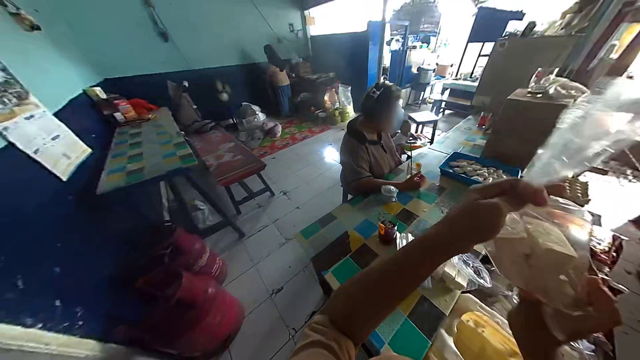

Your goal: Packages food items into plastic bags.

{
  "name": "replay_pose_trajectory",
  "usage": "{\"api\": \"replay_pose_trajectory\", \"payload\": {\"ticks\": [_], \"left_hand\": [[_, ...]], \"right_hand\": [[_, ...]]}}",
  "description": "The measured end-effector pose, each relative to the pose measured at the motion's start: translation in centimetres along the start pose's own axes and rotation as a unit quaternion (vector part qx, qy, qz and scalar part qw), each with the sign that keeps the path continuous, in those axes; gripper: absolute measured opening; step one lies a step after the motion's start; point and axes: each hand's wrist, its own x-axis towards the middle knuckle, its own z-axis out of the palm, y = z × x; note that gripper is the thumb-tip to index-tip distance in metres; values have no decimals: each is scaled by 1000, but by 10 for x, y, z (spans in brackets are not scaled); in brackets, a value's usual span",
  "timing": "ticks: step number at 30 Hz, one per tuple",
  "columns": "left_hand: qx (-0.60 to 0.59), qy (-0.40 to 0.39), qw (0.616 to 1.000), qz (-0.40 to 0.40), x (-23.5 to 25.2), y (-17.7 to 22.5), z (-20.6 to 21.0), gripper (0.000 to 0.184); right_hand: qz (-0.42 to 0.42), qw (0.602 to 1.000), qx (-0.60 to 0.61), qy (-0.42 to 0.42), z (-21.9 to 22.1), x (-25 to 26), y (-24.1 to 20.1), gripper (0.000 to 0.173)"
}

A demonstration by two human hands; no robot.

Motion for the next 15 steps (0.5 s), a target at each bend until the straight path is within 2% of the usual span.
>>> {"api": "replay_pose_trajectory", "payload": {"ticks": [2, 3, 4, 6, 7, 8, 9, 10, 11, 12, 13, 15], "left_hand": [[25, -38, 999, 14, -5, 0, -3, 25], [30, -62, 997, 25, -6, -3, -6, 25], [31, -86, 995, 38, -7, -9, -8, 25], [20, -121, 990, 73, -9, -22, -7, 26], [9, -129, 987, 93, -10, -29, -5, 26], [-3, -127, 986, 107, -10, -37, -1, 25], [-15, -116, 986, 117, -11, -45, 5, 27], [-17, -93, 988, 121, -10, -52, 11, 28], [-6, -60, 991, 118, -11, -57, 17, 29], [8, -24, 994, 109, -11, -61, 23, 29], [13, 6, 995, 98, -11, -63, 26, 30], [19, 57, 995, 84, -10, -69, 30, 31]], "right_hand": [[131, 982, 130, 34, -9, -6, -1, 61], [233, 952, 190, 55, -14, -8, -4, 65], [344, 908, 230, 64, -15, -5, -14, 66], [506, 802, 316, 17, -24, -7, -26, 48], [539, 749, 382, -42, -30, -18, -23, 39], [521, 710, 454, -140, -34, -33, -10, 35], [498, 696, 474, -206, -31, -45, -2, 38], [503, 698, 468, -203, -26, -54, -5, 41], [510, 733, 415, -174, -24, -64, -12, 46], [510, 789, 309, -150, -26, -74, -20, 50], [513, 825, 194, -138, -29, -73, -34, 55], [502, 860, 43, -84, -27, -61, -57, 73]]}}
